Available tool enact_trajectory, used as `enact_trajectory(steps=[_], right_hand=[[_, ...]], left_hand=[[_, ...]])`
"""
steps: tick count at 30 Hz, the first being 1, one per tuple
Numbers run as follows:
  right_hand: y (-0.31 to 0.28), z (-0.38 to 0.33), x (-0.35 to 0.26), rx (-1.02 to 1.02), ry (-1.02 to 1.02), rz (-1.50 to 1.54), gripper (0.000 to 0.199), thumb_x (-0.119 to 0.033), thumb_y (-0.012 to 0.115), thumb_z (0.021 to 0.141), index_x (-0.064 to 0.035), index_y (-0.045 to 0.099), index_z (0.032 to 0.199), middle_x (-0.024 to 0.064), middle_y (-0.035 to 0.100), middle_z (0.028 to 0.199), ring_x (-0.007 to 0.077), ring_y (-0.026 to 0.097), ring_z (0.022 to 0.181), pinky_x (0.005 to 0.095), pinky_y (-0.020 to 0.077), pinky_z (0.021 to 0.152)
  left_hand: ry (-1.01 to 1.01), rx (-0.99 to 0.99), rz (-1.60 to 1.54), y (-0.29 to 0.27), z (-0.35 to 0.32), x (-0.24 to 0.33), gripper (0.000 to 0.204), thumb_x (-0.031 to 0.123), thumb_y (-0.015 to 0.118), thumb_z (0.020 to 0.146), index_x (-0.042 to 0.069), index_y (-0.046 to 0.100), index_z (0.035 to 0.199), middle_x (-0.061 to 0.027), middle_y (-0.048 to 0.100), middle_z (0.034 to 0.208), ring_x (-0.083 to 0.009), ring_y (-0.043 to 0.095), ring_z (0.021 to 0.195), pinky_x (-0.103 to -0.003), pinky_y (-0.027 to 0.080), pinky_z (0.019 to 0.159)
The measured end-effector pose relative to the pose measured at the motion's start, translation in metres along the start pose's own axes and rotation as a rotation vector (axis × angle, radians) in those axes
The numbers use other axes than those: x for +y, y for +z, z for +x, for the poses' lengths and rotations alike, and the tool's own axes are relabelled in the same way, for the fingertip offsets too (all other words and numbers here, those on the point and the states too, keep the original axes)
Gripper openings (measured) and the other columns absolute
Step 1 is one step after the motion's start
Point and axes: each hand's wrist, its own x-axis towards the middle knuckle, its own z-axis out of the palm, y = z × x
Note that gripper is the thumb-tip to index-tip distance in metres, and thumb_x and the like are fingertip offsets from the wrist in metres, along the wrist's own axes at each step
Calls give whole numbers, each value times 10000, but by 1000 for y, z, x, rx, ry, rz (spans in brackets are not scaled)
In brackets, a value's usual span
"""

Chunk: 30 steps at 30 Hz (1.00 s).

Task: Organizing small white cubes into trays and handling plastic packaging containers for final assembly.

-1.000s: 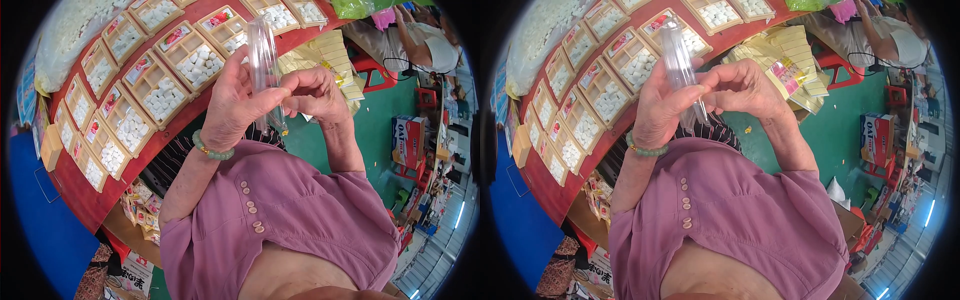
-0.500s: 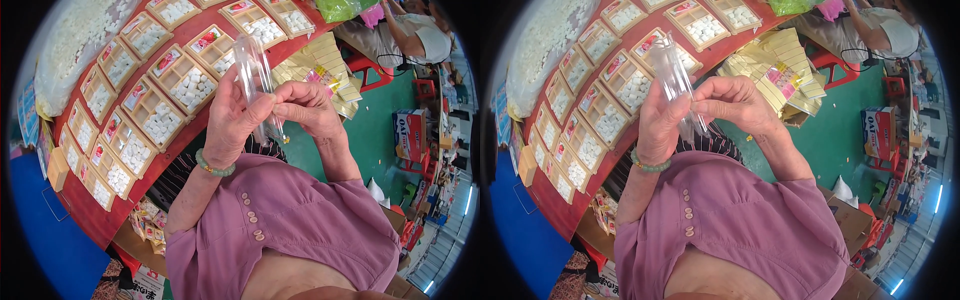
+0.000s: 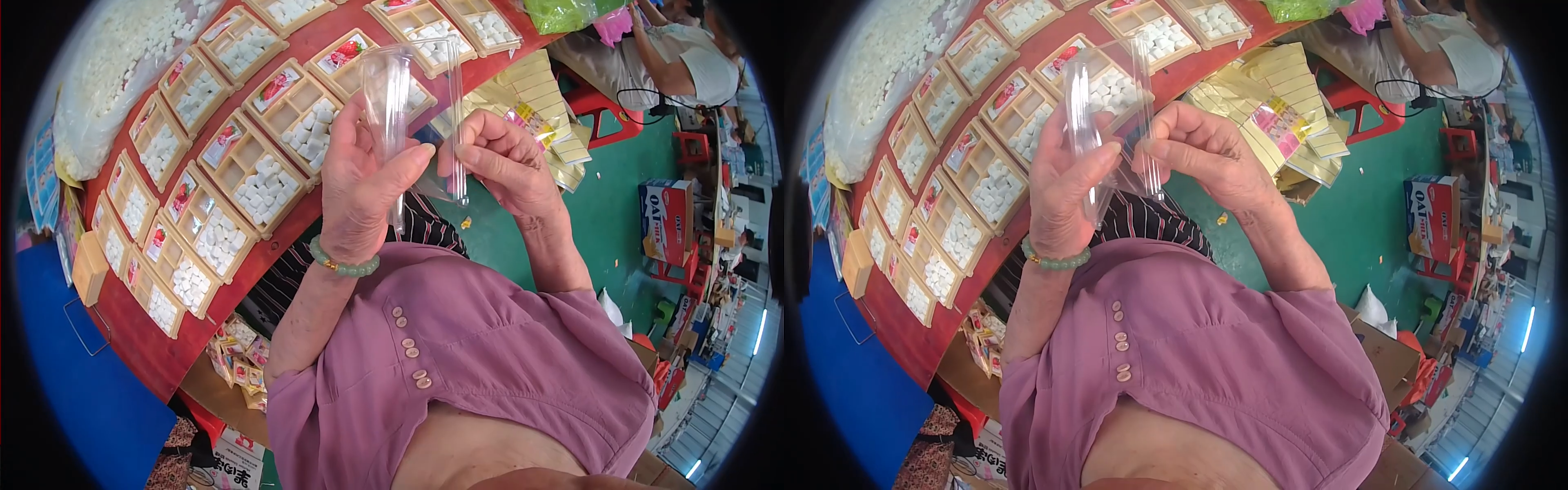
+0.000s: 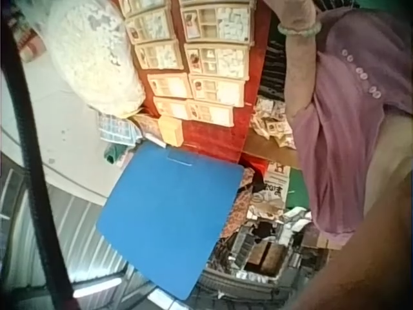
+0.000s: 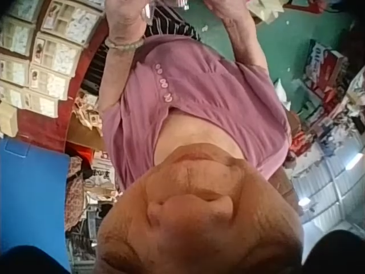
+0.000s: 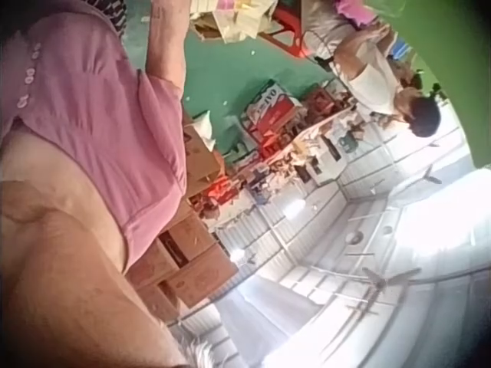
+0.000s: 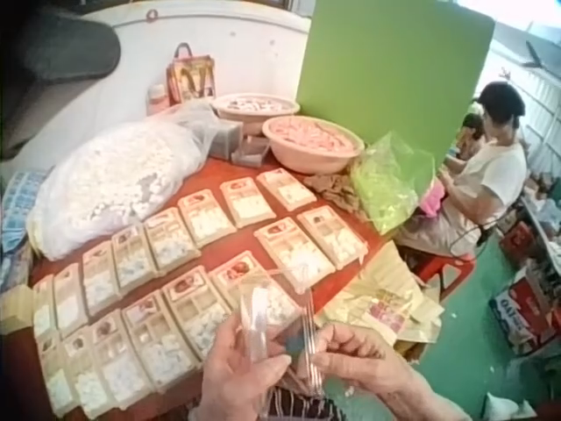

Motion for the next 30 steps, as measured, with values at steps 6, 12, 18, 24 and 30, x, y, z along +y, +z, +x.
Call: enact_trajectory(steps=[6,12,18,24,30], right_hand=[[19,-3,-6,131,-8,-96,106,-63,561,956,10,579,1031,101,655,913,135,610,824,250,464,772],[1,2,3,150,-120,-72,144,-119,554,979,14,606,959,49,624,838,107,567,736,234,439,702],[-18,6,4,247,-78,-186,151,-170,541,998,-25,582,1008,30,619,811,101,581,736,240,434,657],[-46,31,-21,392,-162,-414,178,-142,562,972,-15,579,1096,25,629,844,78,577,718,197,422,638],[-49,50,-31,310,-123,-303,169,-89,612,937,3,623,1078,-2,612,810,59,539,676,193,419,610]], left_hand=[[193,41,190,3,1,-10,851,-10,744,766,-45,231,1444,-96,523,1207,-141,553,1077,-291,492,897],[140,-8,265,5,-5,-6,825,-4,728,768,-37,252,1441,-94,518,1199,-146,556,1047,-293,485,901],[90,-57,15,-7,-6,11,780,46,707,788,-6,290,1445,-113,509,1216,-197,570,1050,-349,465,953],[107,1,95,-14,-13,12,669,87,652,811,-4,352,1403,-142,526,1251,-234,582,1111,-363,464,972],[125,36,148,-14,-10,18,599,136,618,834,-18,391,1367,-172,536,1275,-261,587,1144,-372,469,980]])
